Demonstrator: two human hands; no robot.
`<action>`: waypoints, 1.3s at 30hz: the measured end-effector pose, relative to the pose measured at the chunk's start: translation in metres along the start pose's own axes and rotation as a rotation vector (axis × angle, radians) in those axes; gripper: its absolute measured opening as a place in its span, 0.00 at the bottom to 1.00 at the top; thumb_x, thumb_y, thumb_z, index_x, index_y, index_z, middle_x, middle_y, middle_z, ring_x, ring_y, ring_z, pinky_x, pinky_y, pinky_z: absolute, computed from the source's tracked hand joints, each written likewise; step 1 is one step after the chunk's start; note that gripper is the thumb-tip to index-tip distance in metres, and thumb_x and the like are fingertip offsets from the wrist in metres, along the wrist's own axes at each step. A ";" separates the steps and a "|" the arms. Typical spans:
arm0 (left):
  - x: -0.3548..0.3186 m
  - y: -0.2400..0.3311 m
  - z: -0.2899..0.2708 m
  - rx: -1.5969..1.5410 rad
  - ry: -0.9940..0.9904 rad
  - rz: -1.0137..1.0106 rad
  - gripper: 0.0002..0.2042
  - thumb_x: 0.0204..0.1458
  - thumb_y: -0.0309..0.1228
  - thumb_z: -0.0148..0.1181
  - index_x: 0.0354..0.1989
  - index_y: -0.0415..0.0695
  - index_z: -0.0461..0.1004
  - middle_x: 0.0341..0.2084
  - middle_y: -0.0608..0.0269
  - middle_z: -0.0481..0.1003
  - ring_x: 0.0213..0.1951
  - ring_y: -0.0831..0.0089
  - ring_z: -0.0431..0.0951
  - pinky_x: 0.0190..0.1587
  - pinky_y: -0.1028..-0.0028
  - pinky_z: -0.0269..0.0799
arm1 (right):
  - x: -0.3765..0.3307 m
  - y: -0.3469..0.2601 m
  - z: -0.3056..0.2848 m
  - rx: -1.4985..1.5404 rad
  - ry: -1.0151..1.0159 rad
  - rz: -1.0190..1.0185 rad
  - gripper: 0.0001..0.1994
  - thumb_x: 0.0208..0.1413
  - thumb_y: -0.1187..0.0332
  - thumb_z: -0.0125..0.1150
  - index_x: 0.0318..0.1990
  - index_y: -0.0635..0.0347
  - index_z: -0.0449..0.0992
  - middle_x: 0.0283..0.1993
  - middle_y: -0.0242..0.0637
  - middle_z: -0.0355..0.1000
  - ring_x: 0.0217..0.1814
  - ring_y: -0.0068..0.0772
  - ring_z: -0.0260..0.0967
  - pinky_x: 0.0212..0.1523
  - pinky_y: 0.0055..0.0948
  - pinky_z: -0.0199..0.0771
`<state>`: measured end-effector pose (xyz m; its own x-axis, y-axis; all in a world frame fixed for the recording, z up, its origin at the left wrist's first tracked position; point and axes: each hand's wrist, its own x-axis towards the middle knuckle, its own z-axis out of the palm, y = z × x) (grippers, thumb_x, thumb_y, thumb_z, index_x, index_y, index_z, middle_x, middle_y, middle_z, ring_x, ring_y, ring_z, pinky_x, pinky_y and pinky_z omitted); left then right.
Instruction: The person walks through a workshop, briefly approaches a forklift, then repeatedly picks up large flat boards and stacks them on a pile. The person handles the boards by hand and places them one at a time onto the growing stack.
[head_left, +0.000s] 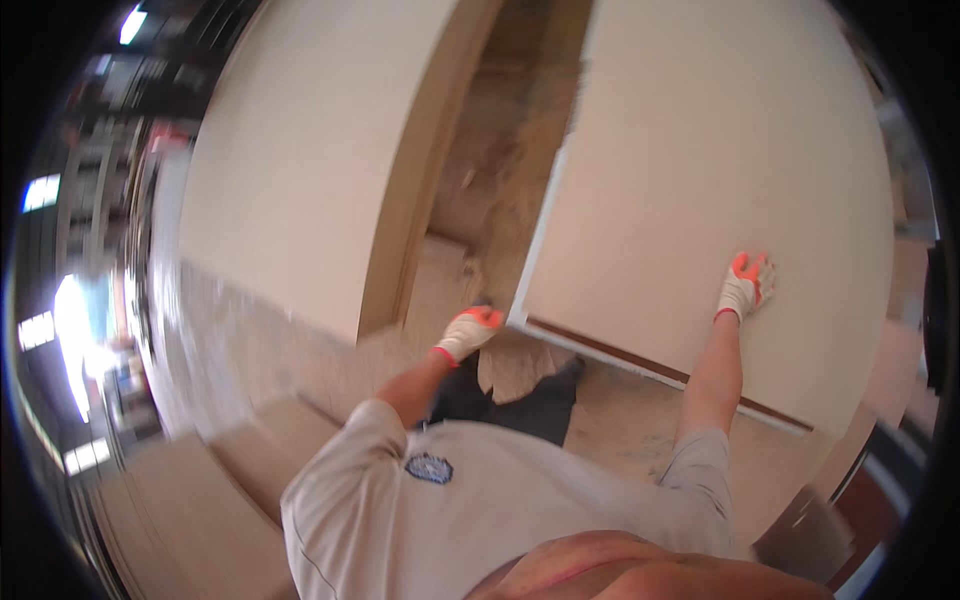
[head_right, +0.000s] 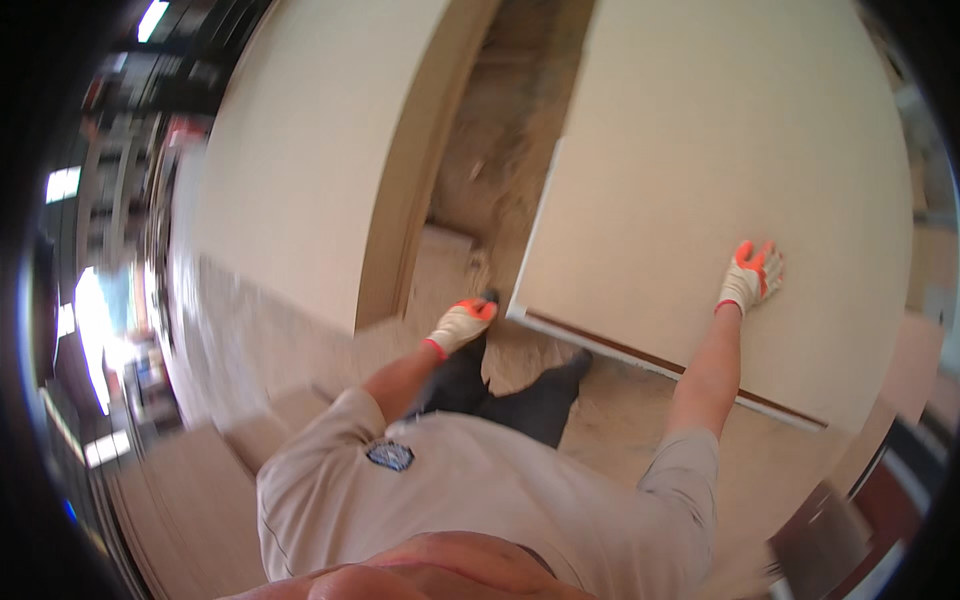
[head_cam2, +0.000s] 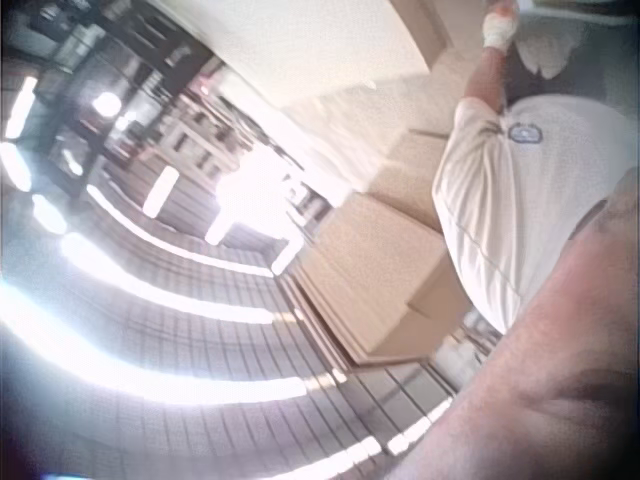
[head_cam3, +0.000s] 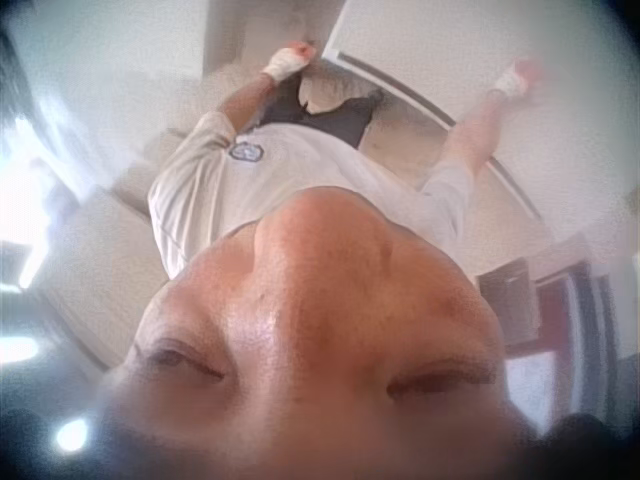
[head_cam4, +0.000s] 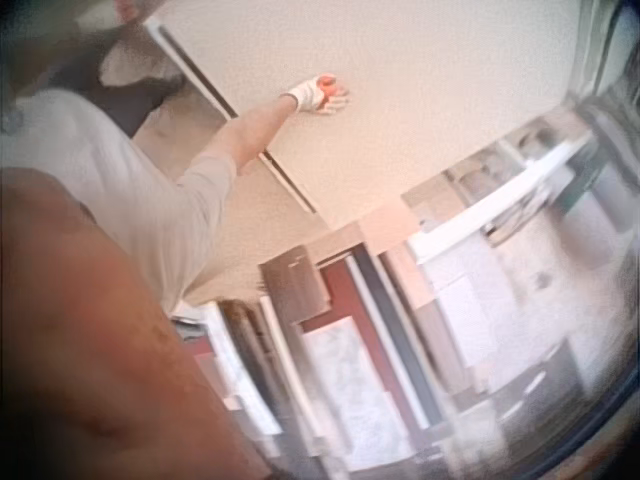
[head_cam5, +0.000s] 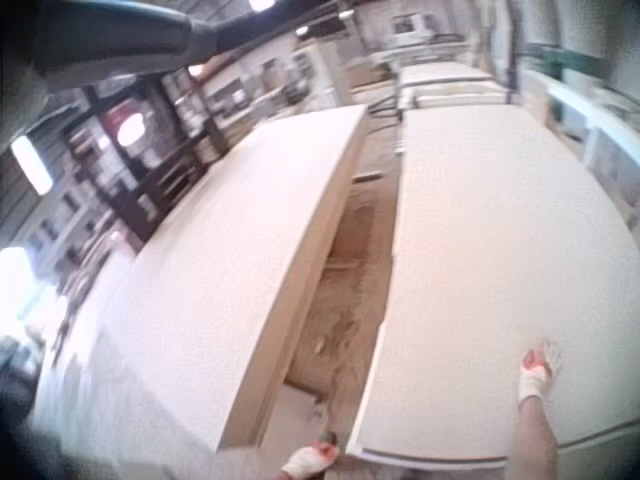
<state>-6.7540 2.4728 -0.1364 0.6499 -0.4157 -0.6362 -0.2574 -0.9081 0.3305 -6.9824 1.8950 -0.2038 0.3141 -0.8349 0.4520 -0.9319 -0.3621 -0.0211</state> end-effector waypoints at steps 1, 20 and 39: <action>-0.048 -0.038 0.007 0.022 0.037 -0.133 0.22 0.60 0.53 0.55 0.41 0.47 0.83 0.44 0.46 0.82 0.52 0.42 0.80 0.57 0.50 0.75 | 0.003 0.001 0.000 0.032 -0.067 0.029 0.30 0.65 0.46 0.58 0.68 0.53 0.72 0.71 0.46 0.69 0.76 0.51 0.61 0.70 0.52 0.66; -0.117 -0.120 -0.163 -1.120 0.298 -0.830 0.32 0.68 0.59 0.43 0.26 0.39 0.71 0.17 0.56 0.72 0.18 0.61 0.75 0.23 0.61 0.74 | -0.310 -0.423 -0.284 1.288 -2.201 0.321 0.35 0.70 0.40 0.55 0.74 0.56 0.66 0.70 0.48 0.71 0.71 0.48 0.69 0.70 0.51 0.67; -0.183 -0.108 -0.070 -1.065 -0.139 -0.432 0.34 0.63 0.64 0.56 0.52 0.40 0.81 0.43 0.55 0.85 0.39 0.64 0.85 0.49 0.62 0.80 | -0.113 -0.187 -0.219 1.155 -1.391 0.637 0.27 0.70 0.49 0.60 0.73 0.38 0.67 0.78 0.21 0.60 0.80 0.32 0.54 0.61 0.68 0.73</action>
<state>-6.7952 2.6507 -0.0075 0.4355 -0.1435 -0.8887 0.7430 -0.5000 0.4449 -6.8835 2.1472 -0.0557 0.4731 -0.4181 -0.7754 -0.5788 0.5160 -0.6314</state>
